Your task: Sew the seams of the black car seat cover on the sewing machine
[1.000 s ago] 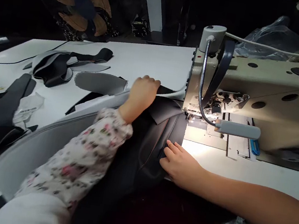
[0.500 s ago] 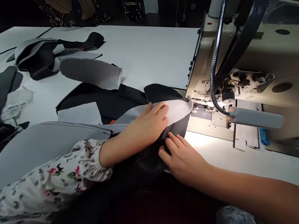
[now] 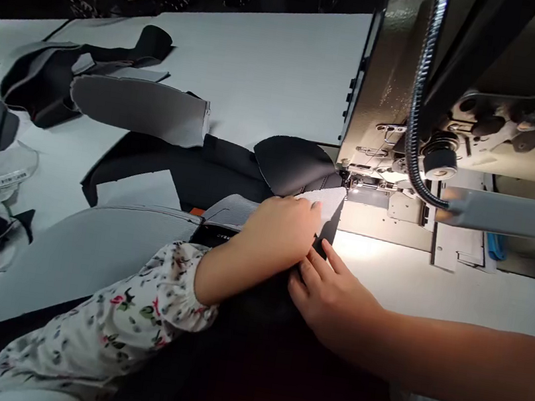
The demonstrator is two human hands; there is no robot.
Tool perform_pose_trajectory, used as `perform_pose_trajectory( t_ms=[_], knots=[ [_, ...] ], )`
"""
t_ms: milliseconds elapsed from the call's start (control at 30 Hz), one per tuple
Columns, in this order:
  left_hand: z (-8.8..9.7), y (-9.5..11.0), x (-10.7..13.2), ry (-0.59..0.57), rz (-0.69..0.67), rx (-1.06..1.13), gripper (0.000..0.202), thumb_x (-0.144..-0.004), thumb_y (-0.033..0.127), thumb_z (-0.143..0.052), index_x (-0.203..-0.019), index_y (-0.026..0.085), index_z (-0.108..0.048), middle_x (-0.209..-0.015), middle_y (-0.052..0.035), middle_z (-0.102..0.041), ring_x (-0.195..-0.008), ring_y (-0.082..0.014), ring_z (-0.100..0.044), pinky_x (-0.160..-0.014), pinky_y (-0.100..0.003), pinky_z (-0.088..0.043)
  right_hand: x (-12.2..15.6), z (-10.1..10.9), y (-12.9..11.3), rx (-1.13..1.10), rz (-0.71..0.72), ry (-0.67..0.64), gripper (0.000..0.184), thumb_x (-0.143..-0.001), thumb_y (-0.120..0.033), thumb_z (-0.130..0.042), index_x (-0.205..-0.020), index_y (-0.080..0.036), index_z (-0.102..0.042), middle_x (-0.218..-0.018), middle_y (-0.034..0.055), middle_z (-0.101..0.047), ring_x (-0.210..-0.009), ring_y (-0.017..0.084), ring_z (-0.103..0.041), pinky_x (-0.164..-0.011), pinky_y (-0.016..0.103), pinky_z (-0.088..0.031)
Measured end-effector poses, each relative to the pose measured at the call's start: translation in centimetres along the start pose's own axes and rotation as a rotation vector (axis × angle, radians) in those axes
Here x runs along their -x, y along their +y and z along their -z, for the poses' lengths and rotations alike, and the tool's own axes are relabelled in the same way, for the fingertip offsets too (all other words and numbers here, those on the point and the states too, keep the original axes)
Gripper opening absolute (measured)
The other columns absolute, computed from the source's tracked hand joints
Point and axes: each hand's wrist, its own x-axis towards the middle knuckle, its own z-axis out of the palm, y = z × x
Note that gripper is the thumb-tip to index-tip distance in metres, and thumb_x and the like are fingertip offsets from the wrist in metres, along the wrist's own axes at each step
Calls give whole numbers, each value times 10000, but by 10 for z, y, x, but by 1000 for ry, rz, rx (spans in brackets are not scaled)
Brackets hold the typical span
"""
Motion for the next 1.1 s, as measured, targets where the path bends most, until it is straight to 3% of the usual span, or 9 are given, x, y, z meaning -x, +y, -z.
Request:
perform_pose_trajectory(
  t_ms=[100,233,300,367,467,633,833,1100],
  knots=[
    [3,15,-4,16,-26,13,241,-991,82,-441,-1074,105,-666,-1162,-148,-664,-1081,-263,-671,-850,-327,-546,-1,2,3,-41,10,-18,298,-824,-91,-469,-878,-88,-763,-918,215,-736,-903,368,-728,-918,617,-592],
    [-2,21,-3,-65,39,43,391,-1011,78,-422,-1378,80,-557,-1317,-187,-646,-1065,-244,-691,-840,-320,-577,-3,3,6,-77,50,-13,291,-798,-72,-481,-838,-104,-767,-876,183,-731,-829,330,-711,-907,592,-609],
    [-7,18,-3,2,-14,22,454,-1025,74,-387,-1466,59,-492,-1453,-208,-577,-1136,-263,-674,-881,-346,-584,-4,3,5,-87,46,3,275,-792,-67,-491,-799,-110,-763,-845,172,-726,-799,314,-701,-907,579,-613],
    [-11,15,-5,75,-103,10,447,-1037,72,-352,-1450,51,-521,-1526,-190,-529,-1219,-273,-636,-951,-360,-573,-4,4,4,-76,36,11,267,-796,-69,-498,-779,-111,-761,-827,169,-720,-787,308,-694,-893,563,-618],
    [-13,14,-12,122,-172,8,432,-1054,95,-345,-1421,48,-567,-1531,-169,-540,-1275,-277,-599,-1034,-364,-543,-5,5,2,-52,32,4,268,-795,-66,-496,-762,-116,-757,-811,165,-716,-759,296,-685,-835,521,-630],
    [-13,21,-20,138,-132,-2,451,-1023,70,-371,-1422,13,-572,-1537,-197,-532,-1251,-280,-611,-1015,-365,-561,-3,6,1,-24,30,-22,273,-774,-50,-484,-721,-123,-741,-779,168,-708,-708,288,-671,-703,452,-622],
    [-17,22,-23,172,-135,15,465,-1019,64,-361,-1440,16,-556,-1550,-184,-521,-1281,-276,-586,-1032,-372,-555,-4,11,0,16,37,-62,279,-800,-58,-486,-754,-99,-758,-817,186,-724,-744,310,-699,-807,508,-631],
    [-10,28,-24,126,-70,84,412,-1018,56,-395,-1363,57,-621,-1480,-159,-590,-1264,-280,-594,-1020,-371,-563,-2,14,-3,39,7,-45,257,-774,-46,-516,-747,-76,-770,-831,216,-736,-742,336,-716,-794,532,-641]
  ],
)
